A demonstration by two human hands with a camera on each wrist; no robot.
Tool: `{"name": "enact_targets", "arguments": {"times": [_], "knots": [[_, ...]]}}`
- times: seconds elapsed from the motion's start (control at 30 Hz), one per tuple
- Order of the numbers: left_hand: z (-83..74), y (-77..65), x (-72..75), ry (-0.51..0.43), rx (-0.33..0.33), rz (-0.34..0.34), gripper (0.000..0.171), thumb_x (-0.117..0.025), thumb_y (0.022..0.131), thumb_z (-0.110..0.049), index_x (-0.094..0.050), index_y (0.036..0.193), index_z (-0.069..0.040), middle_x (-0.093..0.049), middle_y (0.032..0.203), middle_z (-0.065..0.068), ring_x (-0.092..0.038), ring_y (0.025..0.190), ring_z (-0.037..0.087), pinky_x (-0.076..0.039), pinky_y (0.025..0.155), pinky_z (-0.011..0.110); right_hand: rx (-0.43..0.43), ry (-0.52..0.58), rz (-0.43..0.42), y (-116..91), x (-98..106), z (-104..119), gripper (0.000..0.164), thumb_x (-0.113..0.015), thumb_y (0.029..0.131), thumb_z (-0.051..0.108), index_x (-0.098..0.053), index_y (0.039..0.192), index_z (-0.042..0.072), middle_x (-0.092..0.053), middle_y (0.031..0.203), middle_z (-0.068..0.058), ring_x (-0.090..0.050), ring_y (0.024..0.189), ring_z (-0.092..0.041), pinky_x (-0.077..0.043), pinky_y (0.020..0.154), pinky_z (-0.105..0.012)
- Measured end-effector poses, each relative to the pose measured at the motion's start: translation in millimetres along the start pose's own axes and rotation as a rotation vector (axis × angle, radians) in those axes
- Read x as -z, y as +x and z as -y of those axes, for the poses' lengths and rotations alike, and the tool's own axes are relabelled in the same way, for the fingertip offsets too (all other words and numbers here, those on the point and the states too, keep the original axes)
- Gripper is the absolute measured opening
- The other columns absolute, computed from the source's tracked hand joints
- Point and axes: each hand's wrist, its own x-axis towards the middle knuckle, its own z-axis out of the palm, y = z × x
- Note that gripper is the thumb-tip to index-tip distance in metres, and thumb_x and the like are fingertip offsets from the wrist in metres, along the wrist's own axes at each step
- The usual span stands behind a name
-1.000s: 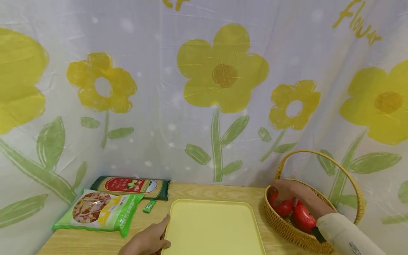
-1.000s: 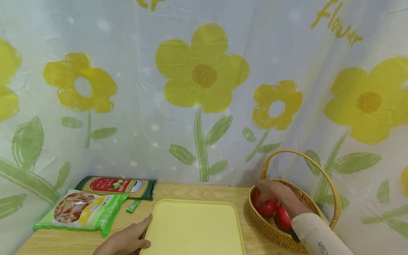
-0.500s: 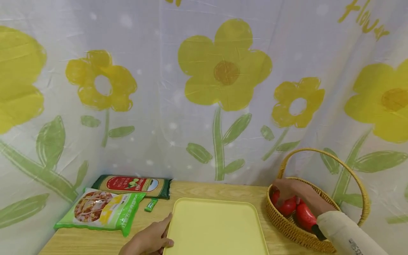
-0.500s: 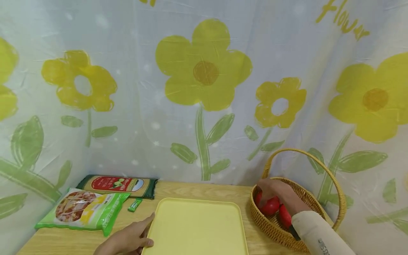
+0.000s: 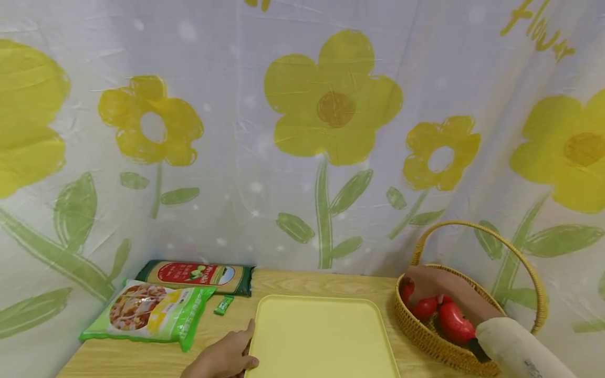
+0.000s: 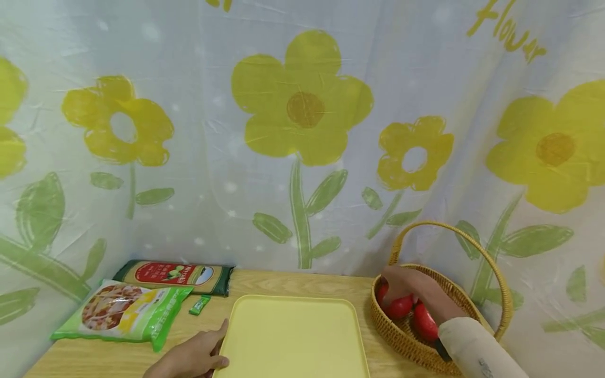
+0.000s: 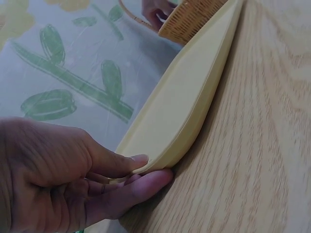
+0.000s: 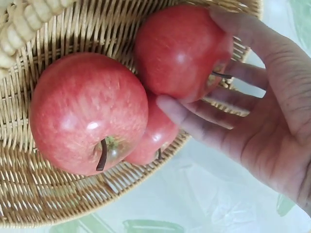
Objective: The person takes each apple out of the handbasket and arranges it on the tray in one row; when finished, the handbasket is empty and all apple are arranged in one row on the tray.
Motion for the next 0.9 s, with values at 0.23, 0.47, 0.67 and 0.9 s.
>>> {"name": "enact_targets", "arguments": {"times": [0.23,0.47,0.67,0.9], "knots": [[-11.6,0.2,-7.1,0.057,-0.008,-0.047,0.098,-0.071,0.097,-0.025,-0.009,0.159,0.019,-0.061,0.058,-0.006,-0.046,0.042,0.003,-0.048,0.055,0.019,0.127,-0.083,-0.086,-6.7,14.9,2.1,0.037,-0.083,0.070,0.016,-0.071,0.103,0.005,-0.066,0.089,-0.005,-0.057,0.070,-0.015,-0.052,0.052,-0.025],[-9.3,-0.8,-7.3,0.014,0.020,-0.023,0.097,-0.070,0.097,-0.022,-0.007,0.160,0.017,-0.066,0.061,-0.002,-0.053,0.044,0.006,-0.050,0.054,0.020,0.140,-0.084,-0.062,-11.1,33.0,8.8,0.040,-0.084,0.068,0.015,-0.072,0.103,-0.001,-0.069,0.092,-0.006,-0.058,0.066,-0.011,-0.054,0.050,-0.024],[-8.8,-3.8,-6.7,-0.054,0.016,-0.021,0.096,-0.069,0.098,-0.021,-0.006,0.161,0.016,-0.069,0.066,0.002,-0.063,0.047,0.011,-0.055,0.048,0.023,0.183,-0.125,-0.062,-16.5,49.1,19.7,0.024,-0.084,0.069,0.012,-0.070,0.088,0.008,-0.059,0.078,0.004,-0.052,0.063,-0.008,-0.047,0.050,-0.020],[-5.1,-4.0,-5.0,-0.163,0.028,0.007,0.103,-0.072,0.098,-0.024,0.000,0.163,0.010,-0.070,0.073,0.009,-0.071,0.053,0.020,-0.062,0.050,0.030,0.219,-0.134,-0.089,-25.5,58.8,33.7,0.024,-0.085,0.070,0.011,-0.070,0.088,0.008,-0.058,0.078,0.004,-0.048,0.069,-0.008,-0.043,0.057,-0.020]]}}
